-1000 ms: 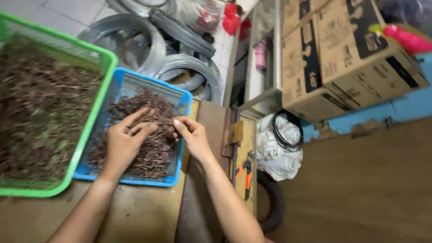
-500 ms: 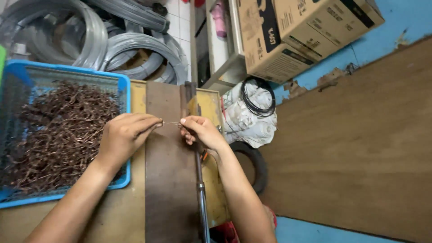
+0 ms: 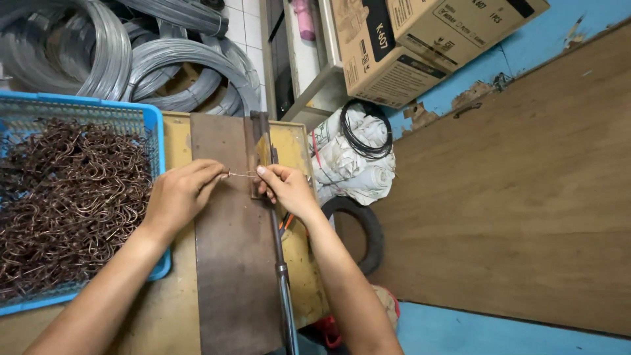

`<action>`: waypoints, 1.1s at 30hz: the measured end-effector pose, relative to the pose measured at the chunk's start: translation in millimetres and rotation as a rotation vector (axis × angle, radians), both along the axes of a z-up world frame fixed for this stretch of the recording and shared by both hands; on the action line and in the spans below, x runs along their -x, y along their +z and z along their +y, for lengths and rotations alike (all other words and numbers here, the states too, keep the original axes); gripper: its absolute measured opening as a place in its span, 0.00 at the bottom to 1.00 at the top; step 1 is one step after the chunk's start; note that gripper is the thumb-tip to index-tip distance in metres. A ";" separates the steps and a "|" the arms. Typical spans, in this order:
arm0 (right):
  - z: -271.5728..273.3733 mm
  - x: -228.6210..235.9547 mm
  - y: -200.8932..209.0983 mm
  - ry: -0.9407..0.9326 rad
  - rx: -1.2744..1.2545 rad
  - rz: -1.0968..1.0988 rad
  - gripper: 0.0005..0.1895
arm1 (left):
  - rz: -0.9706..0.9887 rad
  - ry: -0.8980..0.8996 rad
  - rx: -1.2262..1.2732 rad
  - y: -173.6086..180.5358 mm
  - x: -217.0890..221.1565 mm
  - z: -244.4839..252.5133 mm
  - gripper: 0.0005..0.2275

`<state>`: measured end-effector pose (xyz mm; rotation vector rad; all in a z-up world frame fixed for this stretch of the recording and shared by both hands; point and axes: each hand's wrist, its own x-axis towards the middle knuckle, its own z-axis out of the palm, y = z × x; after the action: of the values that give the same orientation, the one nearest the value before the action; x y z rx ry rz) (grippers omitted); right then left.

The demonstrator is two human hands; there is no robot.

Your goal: Bending small metal wires into hook shapes using a manual jig and pliers at a workbench.

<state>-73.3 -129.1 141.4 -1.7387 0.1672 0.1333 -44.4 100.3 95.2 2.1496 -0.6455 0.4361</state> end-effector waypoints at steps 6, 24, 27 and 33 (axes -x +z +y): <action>-10.5 38.2 5.8 -0.238 0.674 -0.045 0.18 | -0.038 0.107 0.036 -19.0 -16.1 -0.5 0.02; -35.8 146.9 -105.9 -0.254 0.827 0.171 0.15 | 0.286 0.162 0.099 -87.7 -30.2 -52.8 0.03; -29.8 136.7 -103.5 -0.257 0.977 -0.008 0.12 | 0.316 0.189 0.052 -102.4 -31.6 -52.1 0.03; -7.9 132.1 -52.9 -0.278 0.881 -0.207 0.11 | 0.375 0.226 -0.043 -92.5 -32.9 -49.5 0.04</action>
<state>-205.4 -137.0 88.5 -2.5612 0.3478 -0.3810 -11.6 50.9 2.7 2.2733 -0.2047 0.1288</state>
